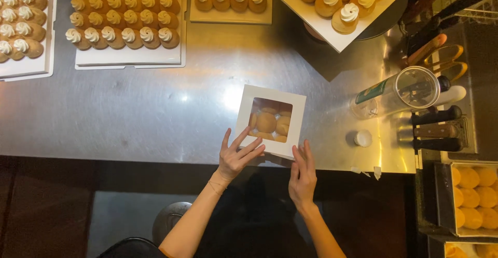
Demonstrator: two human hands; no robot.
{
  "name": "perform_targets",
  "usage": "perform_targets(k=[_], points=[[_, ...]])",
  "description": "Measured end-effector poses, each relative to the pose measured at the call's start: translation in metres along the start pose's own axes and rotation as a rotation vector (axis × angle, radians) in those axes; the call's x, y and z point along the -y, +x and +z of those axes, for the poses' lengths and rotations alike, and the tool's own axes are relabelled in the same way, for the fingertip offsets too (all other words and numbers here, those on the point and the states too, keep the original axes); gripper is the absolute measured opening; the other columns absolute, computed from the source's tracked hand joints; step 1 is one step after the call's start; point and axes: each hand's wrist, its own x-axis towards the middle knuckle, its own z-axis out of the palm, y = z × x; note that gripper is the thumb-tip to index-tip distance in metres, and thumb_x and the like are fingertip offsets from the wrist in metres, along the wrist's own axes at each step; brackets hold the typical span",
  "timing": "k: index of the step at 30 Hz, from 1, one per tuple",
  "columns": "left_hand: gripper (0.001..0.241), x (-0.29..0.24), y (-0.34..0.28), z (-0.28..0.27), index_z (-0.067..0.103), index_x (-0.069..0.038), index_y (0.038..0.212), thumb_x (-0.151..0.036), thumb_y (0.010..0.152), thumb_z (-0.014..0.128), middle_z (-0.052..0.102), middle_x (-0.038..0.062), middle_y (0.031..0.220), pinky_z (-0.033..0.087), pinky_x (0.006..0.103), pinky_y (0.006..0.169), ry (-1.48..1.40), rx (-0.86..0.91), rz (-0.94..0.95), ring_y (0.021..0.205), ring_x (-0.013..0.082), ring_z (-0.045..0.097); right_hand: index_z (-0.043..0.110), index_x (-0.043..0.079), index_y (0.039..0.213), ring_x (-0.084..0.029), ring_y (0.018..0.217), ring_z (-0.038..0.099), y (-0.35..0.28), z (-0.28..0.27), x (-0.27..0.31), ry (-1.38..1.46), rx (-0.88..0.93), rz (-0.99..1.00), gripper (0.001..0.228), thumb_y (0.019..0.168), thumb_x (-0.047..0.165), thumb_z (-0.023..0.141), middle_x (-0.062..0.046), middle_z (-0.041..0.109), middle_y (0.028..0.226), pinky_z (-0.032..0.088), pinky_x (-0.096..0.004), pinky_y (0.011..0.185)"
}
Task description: Place pastries into boxes and plastic containers at a bakery station.
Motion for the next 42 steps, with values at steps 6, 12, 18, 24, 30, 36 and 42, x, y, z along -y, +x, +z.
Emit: perform_targets(k=[6,12,18,24,30,36,42], points=[[0.054,-0.027,0.015,-0.012,0.042,-0.005,0.147,-0.027,0.101,0.061,0.039,0.016,0.153,0.034,0.0481,0.115,-0.533,-0.31,-0.8,0.139,0.0363,0.042,0.05,0.001,0.149,-0.021,0.134,0.052,0.032,0.012,-0.004,0.48,0.04,0.736,0.048,0.11,0.028,0.046,-0.016,0.058,0.147,0.038,-0.032,0.114],[0.052,-0.014,0.009,-0.009,0.058,-0.003,0.14,-0.038,0.101,0.06,0.069,0.019,0.127,0.049,0.0378,0.096,-0.653,0.103,-1.309,0.115,0.0319,0.061,0.053,0.003,0.141,-0.018,0.118,0.057,0.019,0.019,0.001,0.773,-0.012,0.859,0.048,0.1,0.026,0.062,-0.011,0.064,0.13,0.042,-0.034,0.101],[0.079,0.029,-0.014,-0.094,0.033,-0.004,0.144,-0.036,0.086,0.077,0.055,0.013,0.127,0.063,0.0464,0.091,-1.277,0.227,-1.705,0.124,0.0236,0.061,0.054,0.013,0.142,-0.017,0.115,0.058,-0.013,0.034,-0.043,0.65,0.107,1.03,0.049,0.095,0.025,0.066,-0.005,0.065,0.125,0.045,-0.046,0.098],[0.079,0.101,-0.104,-0.227,0.042,-0.005,0.149,-0.039,0.083,0.069,0.058,0.013,0.138,0.054,0.0514,0.096,-1.314,0.027,-1.668,0.123,0.0247,0.06,0.047,0.017,0.146,-0.025,0.126,0.057,-0.007,0.169,0.035,0.431,0.431,1.037,0.055,0.095,0.02,0.066,-0.008,0.059,0.14,0.046,-0.055,0.101],[0.08,0.232,-0.23,-0.391,0.041,0.002,0.149,-0.035,0.083,0.068,0.064,0.023,0.13,0.056,0.054,0.1,-1.304,-0.679,-1.531,0.12,0.0378,0.063,0.052,0.0,0.141,-0.03,0.129,0.059,0.028,0.351,0.286,0.71,0.594,0.605,0.045,0.101,0.022,0.049,-0.017,0.061,0.14,0.05,-0.044,0.106],[0.063,0.354,-0.374,-0.56,0.036,-0.007,0.148,-0.021,0.093,0.062,0.051,0.016,0.14,0.052,0.0601,0.1,-0.629,-1.197,-1.28,0.128,0.034,0.054,0.056,-0.006,0.135,-0.03,0.12,0.065,0.035,0.486,0.404,0.732,0.58,0.508,0.038,0.105,0.018,0.049,-0.021,0.065,0.131,0.054,-0.043,0.104],[0.065,0.427,-0.544,-0.672,0.037,0.001,0.152,-0.029,0.101,0.061,0.046,0.018,0.147,0.049,0.0569,0.104,-0.432,-1.491,-1.382,0.135,0.0356,0.05,0.057,-0.005,0.133,-0.029,0.115,0.068,0.028,0.528,0.415,0.705,0.542,0.543,0.036,0.106,0.017,0.049,-0.019,0.068,0.126,0.055,-0.041,0.101]])
